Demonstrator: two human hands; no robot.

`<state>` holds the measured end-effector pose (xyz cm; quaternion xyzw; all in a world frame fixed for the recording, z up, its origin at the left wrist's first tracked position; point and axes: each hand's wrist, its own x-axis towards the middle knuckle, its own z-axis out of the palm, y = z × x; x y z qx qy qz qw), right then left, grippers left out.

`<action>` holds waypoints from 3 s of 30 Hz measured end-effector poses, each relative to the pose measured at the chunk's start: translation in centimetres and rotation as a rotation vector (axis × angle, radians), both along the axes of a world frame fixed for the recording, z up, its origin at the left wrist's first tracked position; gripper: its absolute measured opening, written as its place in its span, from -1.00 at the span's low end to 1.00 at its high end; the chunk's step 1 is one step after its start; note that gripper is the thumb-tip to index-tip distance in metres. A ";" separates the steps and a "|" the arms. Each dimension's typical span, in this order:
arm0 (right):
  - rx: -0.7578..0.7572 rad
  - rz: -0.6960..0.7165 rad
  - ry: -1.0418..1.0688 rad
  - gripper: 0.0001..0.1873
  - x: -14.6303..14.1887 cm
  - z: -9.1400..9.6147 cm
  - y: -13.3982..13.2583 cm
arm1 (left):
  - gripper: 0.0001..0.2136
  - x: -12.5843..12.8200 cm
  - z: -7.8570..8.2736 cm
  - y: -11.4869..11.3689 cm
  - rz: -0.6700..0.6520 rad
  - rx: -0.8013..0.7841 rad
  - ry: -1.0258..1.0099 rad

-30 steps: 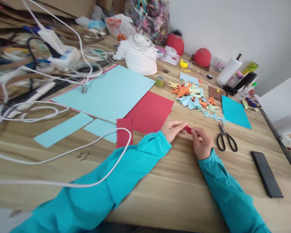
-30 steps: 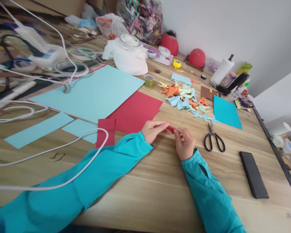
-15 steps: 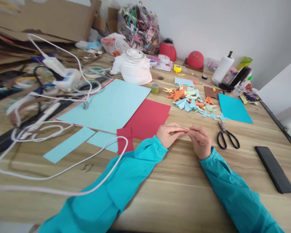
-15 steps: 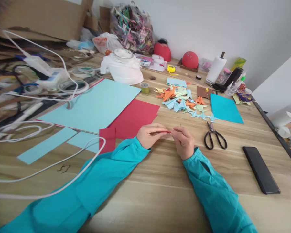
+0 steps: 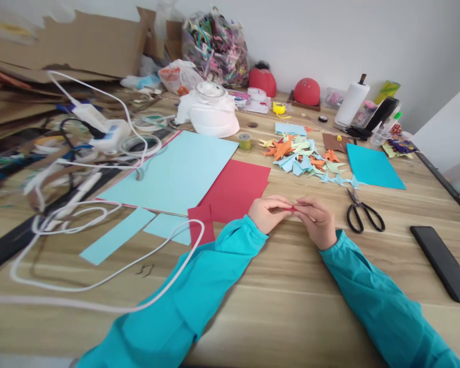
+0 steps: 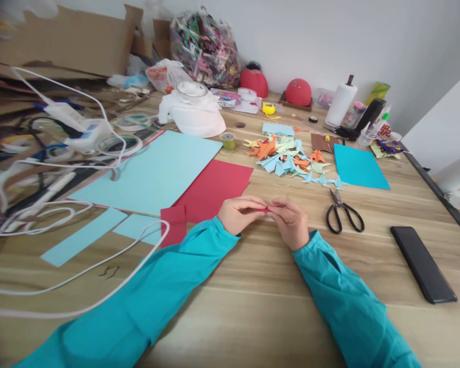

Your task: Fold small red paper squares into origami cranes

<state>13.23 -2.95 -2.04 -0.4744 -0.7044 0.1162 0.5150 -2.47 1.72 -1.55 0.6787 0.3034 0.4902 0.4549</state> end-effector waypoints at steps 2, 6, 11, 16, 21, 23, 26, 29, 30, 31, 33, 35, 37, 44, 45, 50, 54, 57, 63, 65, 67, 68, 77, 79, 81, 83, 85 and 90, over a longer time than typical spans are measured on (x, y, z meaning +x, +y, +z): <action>0.004 -0.018 0.008 -0.86 0.0 0.0 0.0 | -0.85 0.0 0.1 0.0 -0.016 -0.029 -0.012; -0.002 -0.028 0.021 -0.88 0.1 0.1 0.1 | -0.88 -0.2 0.3 0.0 -0.018 -0.016 0.034; -0.027 -0.006 -0.006 -0.87 0.2 0.1 0.2 | -0.91 -0.2 0.4 0.2 -0.028 0.021 0.076; -0.052 0.057 0.019 -0.85 0.0 0.7 0.0 | -0.93 -0.2 0.4 0.5 -0.082 -0.011 0.058; -0.094 0.067 0.088 -0.90 0.0 0.9 0.2 | -0.93 -0.2 0.4 0.5 -0.065 -0.018 0.062; -0.125 0.048 0.137 -0.94 0.2 0.6 0.4 | -0.92 -0.2 0.3 0.4 -0.037 -0.020 0.065; -0.145 0.000 0.223 -0.90 0.4 0.1 0.7 | -0.91 -0.2 0.2 0.4 -0.010 -0.027 0.046; -0.139 0.013 0.226 -0.93 0.4 0.0 0.7 | -0.89 -0.2 0.0 0.5 -0.012 -0.026 0.026; -0.139 0.022 0.220 -0.93 0.4 0.0 0.7 | -0.89 -0.2 0.0 0.5 -0.011 -0.019 0.020; -0.143 0.031 0.215 -0.94 0.4 0.0 0.7 | -0.89 -0.2 0.0 0.5 -0.008 -0.005 0.017; -0.144 0.049 0.222 -0.93 0.3 0.0 0.6 | -0.88 -0.1 0.0 0.5 0.001 0.044 0.023; -0.141 0.073 0.235 -0.93 0.3 -0.1 0.6 | -0.88 -0.1 0.0 0.5 -0.005 0.100 0.044; -0.132 0.088 0.233 -0.92 0.2 -0.1 0.6 | -0.90 -0.1 0.1 0.4 -0.019 0.127 0.064; -0.132 0.133 0.243 -0.94 0.2 -0.1 0.6 | -0.91 0.0 0.1 0.4 -0.019 0.171 0.074; -0.133 0.139 0.248 -0.95 0.2 -0.1 0.6 | -0.91 0.0 0.1 0.4 -0.022 0.178 0.073; -0.117 0.165 0.229 -0.95 0.4 0.0 0.6 | -0.91 0.1 0.0 0.4 -0.031 0.194 0.073; -0.093 0.156 0.175 -0.95 0.3 0.2 0.6 | -0.90 0.0 0.0 0.3 -0.029 0.233 0.106; -0.110 0.121 0.135 -0.96 0.2 0.3 0.4 | -0.91 0.0 0.0 0.2 -0.001 0.297 0.126; -0.093 0.061 0.075 -0.91 0.0 0.3 0.2 | -0.92 0.0 -0.2 0.3 0.090 0.481 0.159; -0.063 0.074 0.032 -0.90 0.0 0.4 0.1 | -0.92 -0.1 -0.3 0.3 0.099 0.537 0.191; -0.034 0.071 0.000 -0.89 -0.1 0.4 0.0 | -0.91 -0.1 -0.4 0.3 0.097 0.601 0.227; -0.024 0.067 -0.015 -0.89 -0.2 0.5 -0.1 | -0.91 -0.1 -0.5 0.3 0.094 0.635 0.244; -0.019 0.057 -0.102 -0.79 -0.1 0.1 -0.1 | -0.87 0.0 -0.7 0.3 0.129 0.746 0.347; -0.031 0.040 -0.090 -0.77 0.1 0.0 0.0 | -0.86 -0.1 -0.6 0.4 0.154 0.720 0.350; -0.036 0.004 -0.046 -0.78 0.3 0.1 0.0 | -0.85 -0.2 -0.6 0.5 0.181 0.687 0.343; -0.044 -0.015 -0.046 -0.80 0.4 0.2 0.0 | -0.85 -0.3 -0.5 0.5 0.181 0.663 0.334; -0.046 -0.011 -0.076 -0.81 0.3 0.3 -0.1 | -0.84 -0.2 -0.5 0.5 0.159 0.654 0.329; -0.033 0.039 -0.129 -0.84 -0.1 0.1 -0.1 | -0.85 -0.1 -0.6 0.2 0.111 0.667 0.349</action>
